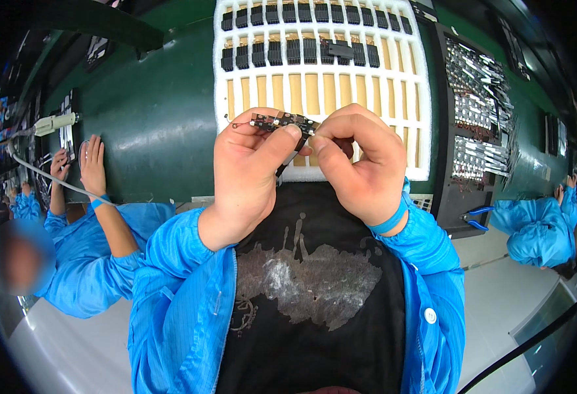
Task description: Assemble and inspect electronic circuit board components on an assembly line.
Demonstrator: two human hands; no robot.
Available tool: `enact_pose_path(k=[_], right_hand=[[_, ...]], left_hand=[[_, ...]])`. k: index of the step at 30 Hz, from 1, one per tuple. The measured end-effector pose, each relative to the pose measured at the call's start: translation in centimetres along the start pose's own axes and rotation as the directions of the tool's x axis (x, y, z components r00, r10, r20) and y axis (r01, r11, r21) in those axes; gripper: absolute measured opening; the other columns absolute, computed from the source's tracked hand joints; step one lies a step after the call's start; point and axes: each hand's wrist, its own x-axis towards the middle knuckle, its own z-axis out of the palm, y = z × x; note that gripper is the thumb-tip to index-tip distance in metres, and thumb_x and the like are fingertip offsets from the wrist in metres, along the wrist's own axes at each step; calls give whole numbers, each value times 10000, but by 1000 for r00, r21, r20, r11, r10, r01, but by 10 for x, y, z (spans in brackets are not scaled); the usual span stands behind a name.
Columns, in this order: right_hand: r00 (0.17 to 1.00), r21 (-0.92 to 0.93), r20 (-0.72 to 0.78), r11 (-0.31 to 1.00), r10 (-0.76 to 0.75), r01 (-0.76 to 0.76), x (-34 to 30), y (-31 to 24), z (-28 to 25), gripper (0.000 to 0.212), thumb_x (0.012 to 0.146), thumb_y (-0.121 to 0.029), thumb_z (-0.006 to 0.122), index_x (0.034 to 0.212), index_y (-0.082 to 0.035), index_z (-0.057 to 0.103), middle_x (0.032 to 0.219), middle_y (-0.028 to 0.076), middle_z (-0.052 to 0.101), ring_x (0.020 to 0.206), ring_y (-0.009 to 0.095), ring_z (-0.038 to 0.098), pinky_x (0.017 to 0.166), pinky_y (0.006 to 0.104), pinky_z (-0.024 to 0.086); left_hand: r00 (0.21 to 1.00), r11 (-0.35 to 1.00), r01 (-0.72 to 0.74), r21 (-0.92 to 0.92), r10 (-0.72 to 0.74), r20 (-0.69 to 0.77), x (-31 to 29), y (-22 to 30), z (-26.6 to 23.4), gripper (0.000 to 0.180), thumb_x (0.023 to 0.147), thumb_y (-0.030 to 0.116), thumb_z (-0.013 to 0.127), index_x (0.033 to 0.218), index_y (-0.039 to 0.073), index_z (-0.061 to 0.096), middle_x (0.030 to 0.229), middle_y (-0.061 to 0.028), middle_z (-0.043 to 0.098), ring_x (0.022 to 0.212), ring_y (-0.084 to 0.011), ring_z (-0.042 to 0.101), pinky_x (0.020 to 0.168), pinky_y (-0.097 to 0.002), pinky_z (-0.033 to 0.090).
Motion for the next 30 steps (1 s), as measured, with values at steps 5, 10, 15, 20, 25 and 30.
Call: enact_pose_path(k=[5,10,15,20,25,30], right_hand=[[1000,46,-14,999,20,-19,1,1,2,48,788,18,652,793,-30,655,764,47,629,648,130,549,562,262,414],[999,69,-12,997,30,-29,2,3,2,51,787,22,651,794,-28,654,763,43,622,651,116,540,568,252,415],[999,52,-6,998,37,-37,2,4,3,48,790,17,645,796,-30,650,758,38,625,642,114,535,566,250,415],[999,48,-6,998,36,-36,2,4,2,41,792,10,644,793,-31,644,749,35,627,639,113,536,566,250,416],[999,75,-12,996,53,-52,1,5,3,46,793,13,635,796,-32,641,750,37,631,638,111,538,565,250,416],[998,87,-3,995,58,-58,1,6,3,46,793,17,629,799,-28,638,760,38,640,641,102,543,564,240,411]], left_hand=[[1000,1000,7,1,-7,-14,2,1,1,71,890,-23,639,957,-14,618,892,-102,692,783,-155,660,746,-298,547],[1000,1000,19,-15,-19,-7,4,0,-2,74,890,-22,639,961,-17,618,893,-102,691,783,-158,662,746,-298,547],[999,999,30,-20,-31,-20,4,-1,-2,76,889,-28,636,962,-18,616,891,-101,688,782,-160,662,748,-300,550],[999,999,31,-44,-31,-6,4,-1,-3,78,890,-38,631,964,-17,617,891,-101,688,781,-155,661,745,-298,552],[999,999,32,-35,-32,-3,4,-2,-3,74,893,-32,628,966,-20,618,899,-104,691,784,-155,661,744,-300,552],[999,998,45,-32,-45,-2,5,-1,-3,74,896,-28,624,970,-26,621,898,-106,693,782,-161,664,743,-302,552]])
